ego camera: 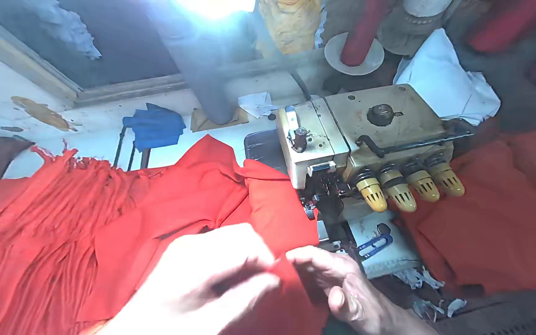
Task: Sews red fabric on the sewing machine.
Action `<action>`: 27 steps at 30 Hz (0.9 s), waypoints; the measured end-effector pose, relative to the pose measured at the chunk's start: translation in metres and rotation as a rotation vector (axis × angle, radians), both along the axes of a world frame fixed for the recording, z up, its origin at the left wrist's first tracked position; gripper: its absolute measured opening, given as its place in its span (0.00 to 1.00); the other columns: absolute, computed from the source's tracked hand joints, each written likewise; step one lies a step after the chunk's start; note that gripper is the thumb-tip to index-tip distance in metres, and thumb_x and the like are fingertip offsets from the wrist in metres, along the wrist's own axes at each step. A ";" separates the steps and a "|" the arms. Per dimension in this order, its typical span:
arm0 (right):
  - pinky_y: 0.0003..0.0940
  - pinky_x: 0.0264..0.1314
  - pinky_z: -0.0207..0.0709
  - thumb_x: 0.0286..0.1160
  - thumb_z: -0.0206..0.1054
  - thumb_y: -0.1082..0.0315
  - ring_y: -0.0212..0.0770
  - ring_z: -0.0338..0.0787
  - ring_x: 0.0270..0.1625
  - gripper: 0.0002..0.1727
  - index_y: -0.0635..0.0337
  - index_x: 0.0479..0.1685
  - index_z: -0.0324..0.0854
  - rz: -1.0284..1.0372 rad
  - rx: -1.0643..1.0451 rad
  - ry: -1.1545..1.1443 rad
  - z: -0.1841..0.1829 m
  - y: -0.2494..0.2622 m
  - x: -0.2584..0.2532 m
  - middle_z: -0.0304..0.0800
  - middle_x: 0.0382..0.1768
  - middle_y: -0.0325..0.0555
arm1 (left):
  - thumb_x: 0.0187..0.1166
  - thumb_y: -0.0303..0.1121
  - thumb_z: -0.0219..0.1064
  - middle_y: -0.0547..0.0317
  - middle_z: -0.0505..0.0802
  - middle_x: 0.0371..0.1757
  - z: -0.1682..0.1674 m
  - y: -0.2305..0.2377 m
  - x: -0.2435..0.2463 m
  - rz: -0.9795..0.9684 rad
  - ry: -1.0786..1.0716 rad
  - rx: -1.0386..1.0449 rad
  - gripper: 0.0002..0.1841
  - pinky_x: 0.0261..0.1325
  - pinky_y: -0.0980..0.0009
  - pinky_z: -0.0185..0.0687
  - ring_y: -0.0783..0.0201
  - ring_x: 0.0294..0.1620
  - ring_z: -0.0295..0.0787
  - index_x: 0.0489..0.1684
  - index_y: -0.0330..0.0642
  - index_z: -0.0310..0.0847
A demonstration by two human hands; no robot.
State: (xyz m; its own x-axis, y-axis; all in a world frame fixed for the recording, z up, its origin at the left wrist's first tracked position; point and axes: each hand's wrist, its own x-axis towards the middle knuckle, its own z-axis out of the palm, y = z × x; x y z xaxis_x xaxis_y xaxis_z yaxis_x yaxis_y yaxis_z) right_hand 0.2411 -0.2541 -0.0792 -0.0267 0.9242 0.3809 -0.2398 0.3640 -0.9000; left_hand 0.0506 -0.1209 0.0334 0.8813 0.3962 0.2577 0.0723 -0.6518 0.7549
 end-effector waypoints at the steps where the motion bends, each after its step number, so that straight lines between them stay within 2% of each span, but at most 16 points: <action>1: 0.18 0.59 0.81 0.85 0.51 0.33 0.17 0.87 0.54 0.41 0.68 0.62 0.83 -0.056 -0.026 -0.017 -0.005 0.000 -0.004 0.93 0.50 0.37 | 0.78 0.40 0.68 0.73 0.88 0.32 -0.024 0.008 0.011 0.068 -0.021 0.053 0.08 0.40 0.93 0.76 0.89 0.36 0.82 0.34 0.48 0.87; 3: 0.14 0.49 0.80 0.87 0.58 0.42 0.15 0.85 0.43 0.32 0.69 0.51 0.84 -0.186 -0.083 -0.106 -0.017 -0.005 -0.011 0.91 0.37 0.37 | 0.74 0.40 0.70 0.79 0.89 0.32 -0.051 0.017 0.025 0.142 -0.048 0.062 0.06 0.40 0.93 0.79 0.90 0.37 0.84 0.32 0.52 0.88; 5: 0.16 0.41 0.82 0.81 0.68 0.60 0.18 0.87 0.36 0.17 0.71 0.42 0.85 -0.294 -0.190 -0.176 -0.025 -0.014 -0.015 0.91 0.31 0.41 | 0.75 0.39 0.69 0.78 0.89 0.32 -0.062 0.022 0.033 0.146 -0.045 0.058 0.06 0.41 0.91 0.80 0.88 0.38 0.84 0.32 0.51 0.89; 7: 0.16 0.32 0.76 0.76 0.69 0.72 0.20 0.81 0.27 0.10 0.72 0.32 0.85 -0.400 -0.257 -0.252 -0.029 -0.021 -0.019 0.87 0.23 0.43 | 0.79 0.38 0.66 0.78 0.90 0.34 -0.067 0.026 0.039 0.120 -0.028 0.062 0.08 0.41 0.90 0.81 0.87 0.38 0.85 0.33 0.51 0.91; 8: 0.16 0.32 0.75 0.74 0.69 0.74 0.22 0.82 0.26 0.09 0.71 0.28 0.84 -0.465 -0.244 -0.303 -0.032 -0.024 -0.020 0.86 0.21 0.45 | 0.81 0.38 0.65 0.78 0.90 0.34 -0.068 0.028 0.043 0.109 -0.020 0.071 0.09 0.41 0.89 0.81 0.86 0.38 0.85 0.34 0.52 0.92; 10: 0.17 0.45 0.80 0.70 0.74 0.71 0.26 0.88 0.36 0.09 0.67 0.24 0.86 -0.608 -0.190 -0.392 -0.040 -0.027 -0.022 0.90 0.26 0.44 | 0.82 0.39 0.63 0.78 0.90 0.33 -0.072 0.031 0.051 0.101 -0.024 0.098 0.11 0.40 0.88 0.79 0.86 0.37 0.85 0.35 0.52 0.93; 12: 0.20 0.58 0.76 0.68 0.78 0.67 0.29 0.85 0.48 0.10 0.59 0.24 0.84 -0.712 -0.168 -0.405 -0.049 -0.028 -0.022 0.88 0.33 0.41 | 0.81 0.39 0.65 0.79 0.89 0.32 -0.075 0.032 0.060 0.124 -0.035 0.087 0.11 0.38 0.88 0.78 0.86 0.36 0.84 0.33 0.53 0.93; 15: 0.16 0.62 0.77 0.66 0.80 0.66 0.22 0.82 0.57 0.10 0.55 0.25 0.84 -0.748 -0.214 -0.320 -0.053 -0.028 -0.022 0.85 0.44 0.38 | 0.76 0.39 0.69 0.80 0.89 0.31 -0.082 0.031 0.068 0.190 -0.031 0.072 0.08 0.35 0.88 0.80 0.86 0.34 0.85 0.29 0.54 0.92; 17: 0.14 0.58 0.81 0.66 0.79 0.69 0.19 0.85 0.54 0.09 0.57 0.25 0.83 -0.725 -0.247 -0.276 -0.052 -0.030 -0.021 0.89 0.43 0.37 | 0.76 0.39 0.68 0.81 0.89 0.30 -0.085 0.030 0.070 0.211 -0.007 0.088 0.08 0.35 0.87 0.79 0.86 0.34 0.84 0.29 0.55 0.91; 19: 0.15 0.45 0.81 0.65 0.77 0.73 0.22 0.87 0.42 0.09 0.64 0.23 0.83 -0.686 -0.246 -0.252 -0.051 -0.031 -0.020 0.89 0.32 0.41 | 0.79 0.40 0.66 0.81 0.88 0.29 -0.087 0.030 0.070 0.210 0.013 0.112 0.10 0.34 0.86 0.77 0.86 0.33 0.83 0.29 0.55 0.91; 20: 0.15 0.43 0.81 0.66 0.76 0.74 0.23 0.88 0.39 0.09 0.67 0.23 0.82 -0.652 -0.250 -0.245 -0.051 -0.033 -0.020 0.89 0.29 0.43 | 0.80 0.41 0.65 0.81 0.88 0.29 -0.087 0.029 0.069 0.206 0.020 0.125 0.11 0.33 0.86 0.76 0.86 0.32 0.82 0.29 0.55 0.91; 25: 0.18 0.39 0.78 0.69 0.71 0.74 0.27 0.87 0.33 0.14 0.73 0.18 0.79 -0.476 -0.285 -0.231 -0.050 -0.044 -0.014 0.87 0.23 0.53 | 0.83 0.44 0.61 0.80 0.91 0.30 -0.089 0.022 0.066 0.168 0.070 0.167 0.15 0.30 0.82 0.75 0.85 0.31 0.84 0.27 0.57 0.92; 27: 0.18 0.37 0.76 0.71 0.69 0.74 0.26 0.84 0.30 0.15 0.74 0.18 0.79 -0.443 -0.315 -0.206 -0.051 -0.048 -0.012 0.86 0.21 0.52 | 0.82 0.44 0.62 0.78 0.89 0.28 -0.091 0.017 0.069 0.201 0.080 0.222 0.14 0.28 0.80 0.74 0.83 0.29 0.84 0.28 0.56 0.90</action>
State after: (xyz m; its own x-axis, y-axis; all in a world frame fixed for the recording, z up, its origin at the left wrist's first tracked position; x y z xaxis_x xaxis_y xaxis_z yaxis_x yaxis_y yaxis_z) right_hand 0.2291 -0.3019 -0.1302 0.3435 0.9322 0.1136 0.0661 0.0967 -0.9931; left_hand 0.1195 -0.1043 -0.0577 0.8121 0.5062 0.2904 0.2697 -0.7668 0.5824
